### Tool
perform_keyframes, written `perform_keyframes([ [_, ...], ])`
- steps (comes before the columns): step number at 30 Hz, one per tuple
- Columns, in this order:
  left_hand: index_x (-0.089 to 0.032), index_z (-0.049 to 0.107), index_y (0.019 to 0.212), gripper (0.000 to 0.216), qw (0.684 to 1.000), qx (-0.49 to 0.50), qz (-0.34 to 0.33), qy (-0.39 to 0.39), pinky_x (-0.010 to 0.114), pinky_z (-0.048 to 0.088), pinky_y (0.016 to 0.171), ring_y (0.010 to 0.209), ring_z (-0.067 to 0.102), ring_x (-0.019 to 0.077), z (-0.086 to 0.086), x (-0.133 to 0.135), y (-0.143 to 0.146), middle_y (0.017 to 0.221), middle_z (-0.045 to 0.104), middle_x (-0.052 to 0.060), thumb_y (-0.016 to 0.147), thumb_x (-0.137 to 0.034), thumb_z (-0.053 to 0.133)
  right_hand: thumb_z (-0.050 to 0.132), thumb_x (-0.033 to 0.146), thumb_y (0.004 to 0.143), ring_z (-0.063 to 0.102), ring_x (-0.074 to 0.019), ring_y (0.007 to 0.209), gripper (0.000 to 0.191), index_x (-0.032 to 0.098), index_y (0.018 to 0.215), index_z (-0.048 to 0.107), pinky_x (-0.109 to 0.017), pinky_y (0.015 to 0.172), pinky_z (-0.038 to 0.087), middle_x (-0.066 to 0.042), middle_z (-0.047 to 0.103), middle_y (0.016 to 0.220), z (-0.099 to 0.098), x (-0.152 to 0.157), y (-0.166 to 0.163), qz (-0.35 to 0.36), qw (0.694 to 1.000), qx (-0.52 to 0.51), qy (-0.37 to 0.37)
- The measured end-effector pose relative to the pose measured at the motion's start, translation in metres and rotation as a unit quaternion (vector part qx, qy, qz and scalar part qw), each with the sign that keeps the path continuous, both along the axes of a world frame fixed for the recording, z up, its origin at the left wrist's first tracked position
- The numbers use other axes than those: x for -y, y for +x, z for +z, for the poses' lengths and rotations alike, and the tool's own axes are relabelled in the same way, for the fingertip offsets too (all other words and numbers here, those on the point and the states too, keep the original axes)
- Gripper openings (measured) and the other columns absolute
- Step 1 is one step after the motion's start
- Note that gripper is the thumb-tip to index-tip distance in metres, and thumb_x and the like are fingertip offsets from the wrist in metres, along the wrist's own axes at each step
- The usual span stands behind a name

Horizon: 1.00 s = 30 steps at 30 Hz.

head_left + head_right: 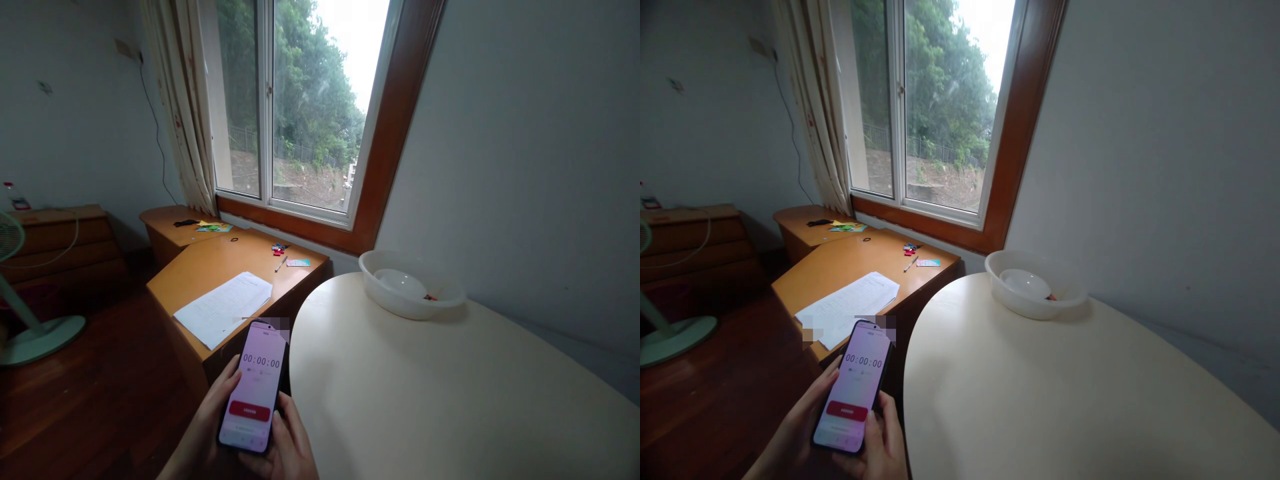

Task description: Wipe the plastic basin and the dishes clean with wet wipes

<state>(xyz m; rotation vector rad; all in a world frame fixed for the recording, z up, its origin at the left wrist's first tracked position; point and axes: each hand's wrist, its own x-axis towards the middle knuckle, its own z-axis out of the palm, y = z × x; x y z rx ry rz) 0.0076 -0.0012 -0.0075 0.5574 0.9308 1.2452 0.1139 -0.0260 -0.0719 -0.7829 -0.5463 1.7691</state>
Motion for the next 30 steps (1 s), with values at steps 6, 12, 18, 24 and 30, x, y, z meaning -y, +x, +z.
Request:
perform_keyframes([
  [6,-0.025,0.060,0.107,0.055,1.000,0.007,0.008,-0.004,0.018,0.050,0.062,0.076,0.064,0.0156,0.0001,-0.0013,0.0009,0.092,0.070,-0.002,0.057,-0.036,0.078,0.070,0.055,0.063,0.060,-0.0280,0.101,0.073,0.016,0.119,0.044,-0.039,0.074,0.054,-0.011,0.062,0.112,-0.0026,0.0021,0.0009,-0.012,1.000,0.010,0.006],
  [12,-0.023,0.061,0.104,0.050,0.999,0.014,0.030,-0.021,0.018,0.051,0.066,0.087,0.064,0.0185,0.0012,-0.0021,0.0012,0.092,0.070,-0.001,0.058,-0.032,0.077,0.068,0.063,0.058,0.062,-0.0291,0.097,0.082,0.015,0.121,0.045,-0.041,0.071,0.055,-0.013,0.062,0.112,-0.0072,-0.0010,0.0038,-0.021,1.000,-0.012,-0.011],
  [18,-0.018,0.049,0.123,0.045,0.996,0.001,0.062,-0.067,0.024,0.053,0.067,0.090,0.065,0.0202,-0.0020,-0.0001,0.0023,0.097,0.070,0.005,0.078,-0.022,0.056,0.068,0.062,0.058,0.061,-0.0301,0.098,0.077,0.016,0.118,0.051,-0.042,0.067,0.055,-0.012,0.062,0.112,-0.0061,-0.0049,0.0028,-0.013,1.000,0.016,-0.011],
  [24,-0.017,0.041,0.132,0.052,0.994,-0.011,0.068,-0.091,0.026,0.053,0.070,0.093,0.064,0.0211,-0.0047,-0.0014,0.0017,0.107,0.067,0.008,0.081,-0.020,0.052,0.069,0.063,0.056,0.062,-0.0298,0.095,0.084,0.015,0.121,0.049,-0.042,0.065,0.056,-0.014,0.060,0.114,-0.0041,-0.0043,-0.0001,-0.034,0.999,0.009,-0.034],
  [30,-0.017,0.041,0.131,0.051,0.993,-0.015,0.073,-0.092,0.024,0.052,0.070,0.097,0.063,0.0202,-0.0040,-0.0010,0.0022,0.116,0.063,0.007,0.082,-0.019,0.052,0.069,0.064,0.054,0.062,-0.0300,0.094,0.090,0.016,0.125,0.044,-0.042,0.065,0.056,-0.015,0.057,0.118,-0.0052,-0.0030,-0.0014,-0.038,0.999,0.003,-0.039],
])
